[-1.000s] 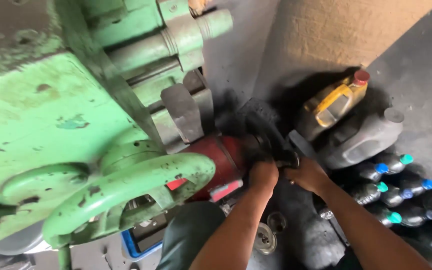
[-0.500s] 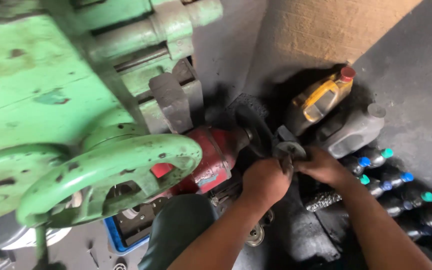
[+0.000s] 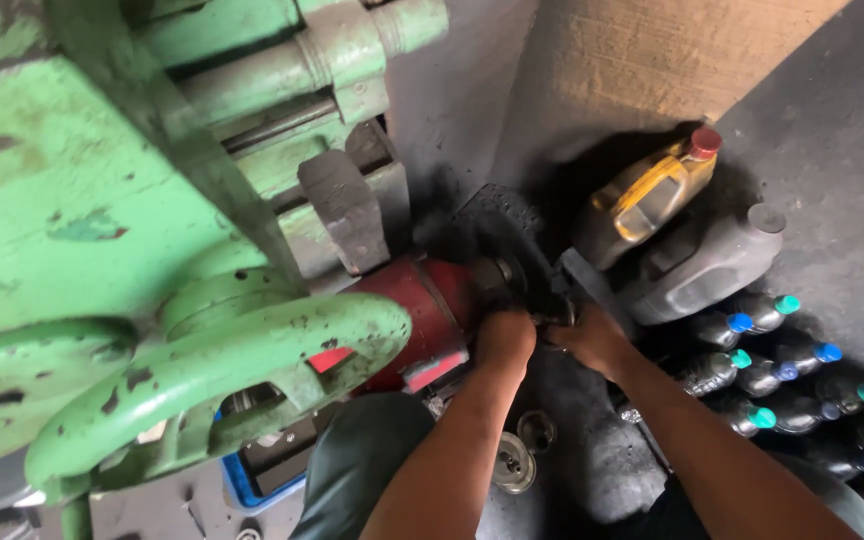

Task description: Repairing and cleaning a motorcycle component using a wrench and a machining tool.

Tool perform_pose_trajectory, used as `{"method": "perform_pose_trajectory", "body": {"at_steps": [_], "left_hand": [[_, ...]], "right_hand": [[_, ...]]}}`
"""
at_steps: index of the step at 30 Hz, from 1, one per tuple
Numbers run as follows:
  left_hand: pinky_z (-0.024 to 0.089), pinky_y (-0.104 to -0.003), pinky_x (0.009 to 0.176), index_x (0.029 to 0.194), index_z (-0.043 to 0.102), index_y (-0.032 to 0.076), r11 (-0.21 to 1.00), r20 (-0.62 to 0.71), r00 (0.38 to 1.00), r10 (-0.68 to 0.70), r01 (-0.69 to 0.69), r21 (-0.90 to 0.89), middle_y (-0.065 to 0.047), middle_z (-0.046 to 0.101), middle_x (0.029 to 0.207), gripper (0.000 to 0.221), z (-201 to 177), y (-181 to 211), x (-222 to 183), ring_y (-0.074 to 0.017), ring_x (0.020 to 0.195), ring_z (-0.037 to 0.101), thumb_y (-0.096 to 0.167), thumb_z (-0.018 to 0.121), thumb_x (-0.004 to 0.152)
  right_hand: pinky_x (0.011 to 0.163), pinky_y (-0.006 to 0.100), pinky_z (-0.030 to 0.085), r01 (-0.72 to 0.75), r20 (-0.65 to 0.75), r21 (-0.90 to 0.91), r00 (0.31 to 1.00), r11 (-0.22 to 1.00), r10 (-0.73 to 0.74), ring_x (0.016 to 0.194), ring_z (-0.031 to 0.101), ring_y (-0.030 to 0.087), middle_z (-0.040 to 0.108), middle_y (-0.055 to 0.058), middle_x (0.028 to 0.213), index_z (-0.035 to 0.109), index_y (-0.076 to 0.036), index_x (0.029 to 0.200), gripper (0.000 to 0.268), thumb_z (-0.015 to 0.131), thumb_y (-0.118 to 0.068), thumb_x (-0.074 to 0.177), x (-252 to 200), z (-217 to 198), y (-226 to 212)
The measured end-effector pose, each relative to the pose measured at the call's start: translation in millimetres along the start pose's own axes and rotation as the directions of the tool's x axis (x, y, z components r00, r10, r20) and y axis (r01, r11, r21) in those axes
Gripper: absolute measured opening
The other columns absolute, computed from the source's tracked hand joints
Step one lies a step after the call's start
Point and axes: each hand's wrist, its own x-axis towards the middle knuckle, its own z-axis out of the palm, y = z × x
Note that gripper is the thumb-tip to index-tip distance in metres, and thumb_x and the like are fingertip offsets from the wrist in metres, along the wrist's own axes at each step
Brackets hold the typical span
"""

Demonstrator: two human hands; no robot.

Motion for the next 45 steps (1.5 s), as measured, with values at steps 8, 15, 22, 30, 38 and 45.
{"method": "perform_pose_trajectory", "body": {"at_steps": [8, 15, 22, 30, 38, 45], "left_hand": [[0.054, -0.051, 0.056, 0.078, 0.07, 0.007, 0.915, -0.29, 0.954, -0.07, -0.054, -0.399, -0.017, 0.07, 0.067, 0.026, -231.2, 50.2, -36.0, -0.0376, 0.061, 0.068, 0.022, 0.06, 0.096], [0.055, -0.05, 0.062, 0.087, 0.07, 0.004, 0.954, -0.294, 0.955, 0.026, -0.111, -0.277, -0.019, 0.071, 0.076, 0.018, -138.7, 35.2, -9.0, -0.0371, 0.068, 0.069, 0.014, 0.056, 0.095], [0.058, -0.042, 0.076, 0.105, 0.071, 0.004, 0.997, 0.089, 0.994, -0.065, 0.062, 0.038, -0.017, 0.074, 0.1, 0.02, -39.4, 3.7, 5.6, -0.0314, 0.089, 0.073, 0.013, 0.057, 0.095], [0.059, -0.047, 0.065, 0.1, 0.071, 0.005, 0.935, -0.056, 0.96, -0.275, 0.254, -0.249, -0.019, 0.074, 0.084, 0.019, -46.6, 12.3, 10.1, -0.0361, 0.074, 0.073, 0.017, 0.057, 0.096], [0.055, -0.05, 0.064, 0.084, 0.066, 0.006, 0.842, -0.378, 0.926, -0.019, -0.189, -0.505, -0.019, 0.069, 0.077, 0.018, -214.0, 39.3, -32.0, -0.0387, 0.07, 0.068, 0.016, 0.056, 0.095], [0.058, -0.049, 0.072, 0.101, 0.071, 0.004, 0.874, 0.101, 0.95, -0.294, 0.31, -0.374, -0.022, 0.074, 0.091, 0.022, -51.3, 18.1, 7.1, -0.0394, 0.083, 0.073, 0.016, 0.053, 0.102]], "right_hand": [[0.084, 0.039, 0.056, 0.119, 0.074, 0.089, 0.989, 0.989, -0.125, 0.091, 0.072, 0.023, 0.077, 0.013, 0.101, 0.071, -0.002, 0.119, 0.056, 0.08, -0.033, 0.073, -11.9, -79.8, 2.4], [0.073, 0.032, 0.054, 0.17, 0.128, 0.232, 0.971, 0.958, -0.203, 0.082, 0.067, 0.013, 0.075, 0.007, 0.092, 0.072, -0.002, 0.113, 0.049, 0.077, -0.038, 0.081, -23.9, -56.8, 4.4], [0.055, 0.036, 0.05, -0.136, 0.106, 0.154, 0.987, 0.979, 0.121, 0.057, 0.062, 0.017, 0.068, 0.009, 0.065, 0.073, 0.004, 0.081, 0.025, 0.077, -0.021, 0.076, -14.0, 5.6, -16.0], [0.06, 0.037, 0.053, -0.08, 0.034, 0.005, 0.996, 0.997, 0.079, 0.06, 0.065, 0.019, 0.07, 0.009, 0.068, 0.074, 0.001, 0.089, 0.028, 0.078, -0.024, 0.077, -20.3, -22.7, -36.7], [0.08, 0.037, 0.057, 0.255, 0.035, 0.17, 0.964, 0.952, -0.264, 0.089, 0.071, 0.021, 0.077, 0.016, 0.102, 0.068, -0.004, 0.12, 0.05, 0.077, -0.034, 0.082, -40.5, -90.9, -22.2], [0.08, 0.04, 0.056, -0.017, -0.032, -0.087, 0.999, 0.996, 0.015, 0.084, 0.073, 0.024, 0.078, 0.017, 0.092, 0.073, -0.003, 0.106, 0.046, 0.08, -0.034, 0.073, -11.7, -19.8, 6.6]]}}
